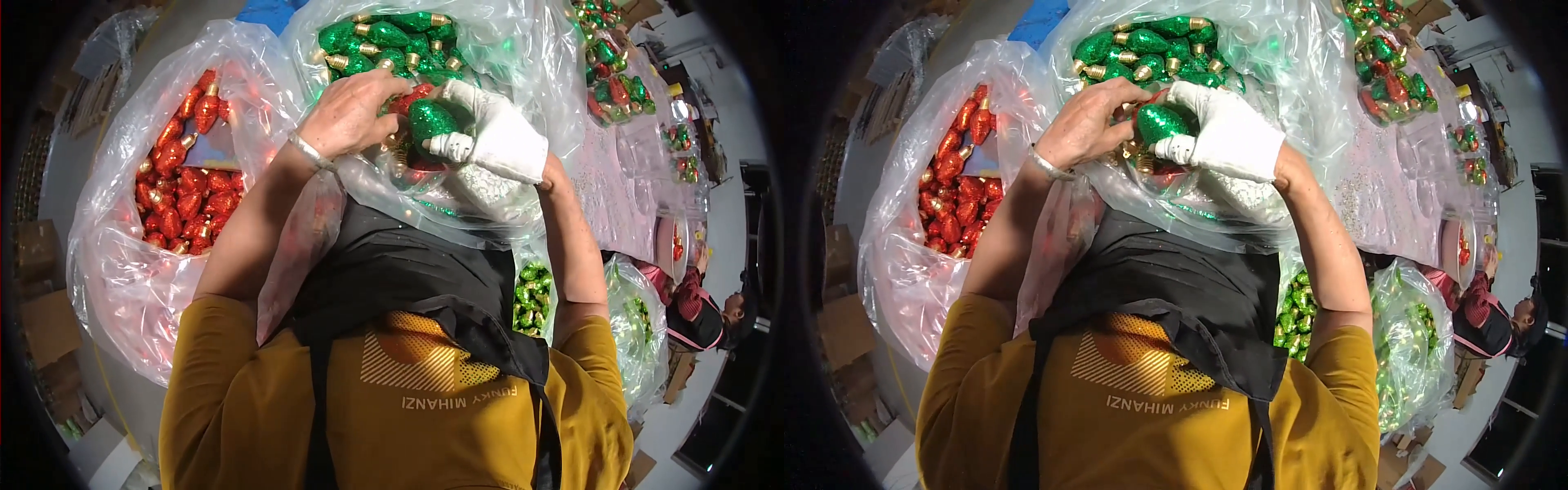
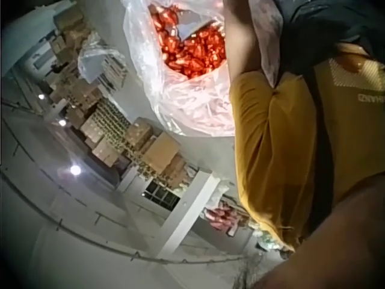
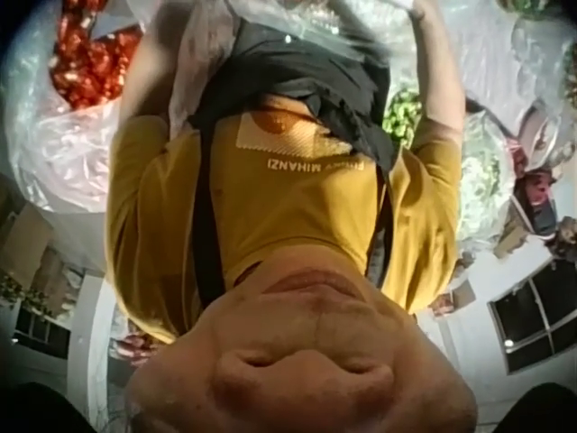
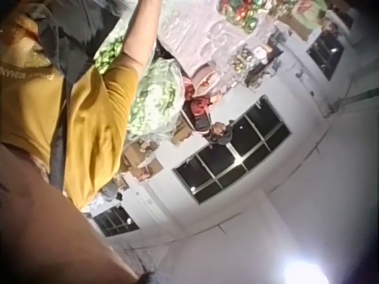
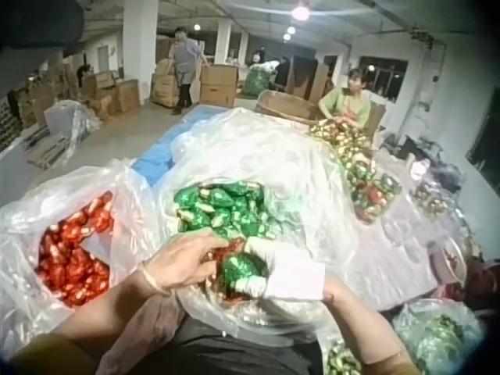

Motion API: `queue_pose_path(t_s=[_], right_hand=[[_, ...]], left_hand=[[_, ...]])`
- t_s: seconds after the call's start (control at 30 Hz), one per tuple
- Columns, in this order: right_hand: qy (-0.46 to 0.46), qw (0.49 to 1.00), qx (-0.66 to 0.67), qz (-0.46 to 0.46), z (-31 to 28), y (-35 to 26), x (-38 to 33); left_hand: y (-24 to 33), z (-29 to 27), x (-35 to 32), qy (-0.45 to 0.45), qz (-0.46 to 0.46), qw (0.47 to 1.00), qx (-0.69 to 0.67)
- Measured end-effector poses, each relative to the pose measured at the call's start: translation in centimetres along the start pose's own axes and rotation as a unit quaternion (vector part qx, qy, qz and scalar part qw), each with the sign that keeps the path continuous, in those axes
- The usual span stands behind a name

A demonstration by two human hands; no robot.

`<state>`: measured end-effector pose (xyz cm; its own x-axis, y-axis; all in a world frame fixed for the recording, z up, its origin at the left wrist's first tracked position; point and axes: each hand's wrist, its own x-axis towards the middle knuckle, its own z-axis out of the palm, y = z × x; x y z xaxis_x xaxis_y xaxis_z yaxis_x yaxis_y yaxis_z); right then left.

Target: Sorting and placing red and green ornaments into plastic bags.

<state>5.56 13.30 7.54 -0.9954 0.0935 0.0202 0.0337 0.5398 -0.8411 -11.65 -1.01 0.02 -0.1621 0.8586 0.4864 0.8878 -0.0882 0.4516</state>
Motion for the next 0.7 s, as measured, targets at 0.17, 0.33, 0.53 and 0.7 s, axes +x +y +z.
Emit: queue_pose_path(t_s=[0.17,0.33,0.53,0.7], right_hand=[[-0.017,0.966,-0.253,-0.05,1.0,-1.1,0.3],[0.006,0.973,-0.227,-0.04,1.1,-1.6,0.0],[-0.015,0.958,-0.279,-0.068,2.0,0.5,1.5],[0.081,0.957,-0.276,-0.038,2.1,-0.3,0.4]], left_hand=[[0.2,0.2,0.4,0.007,-0.007,1.0,0.015],[0.5,-0.5,1.0,-0.045,-0.03,0.998,0.02],[0.3,-2.1,2.6,-0.146,-0.13,0.98,-0.037],[2.6,-2.3,2.2,0.038,0.024,0.998,0.041]])
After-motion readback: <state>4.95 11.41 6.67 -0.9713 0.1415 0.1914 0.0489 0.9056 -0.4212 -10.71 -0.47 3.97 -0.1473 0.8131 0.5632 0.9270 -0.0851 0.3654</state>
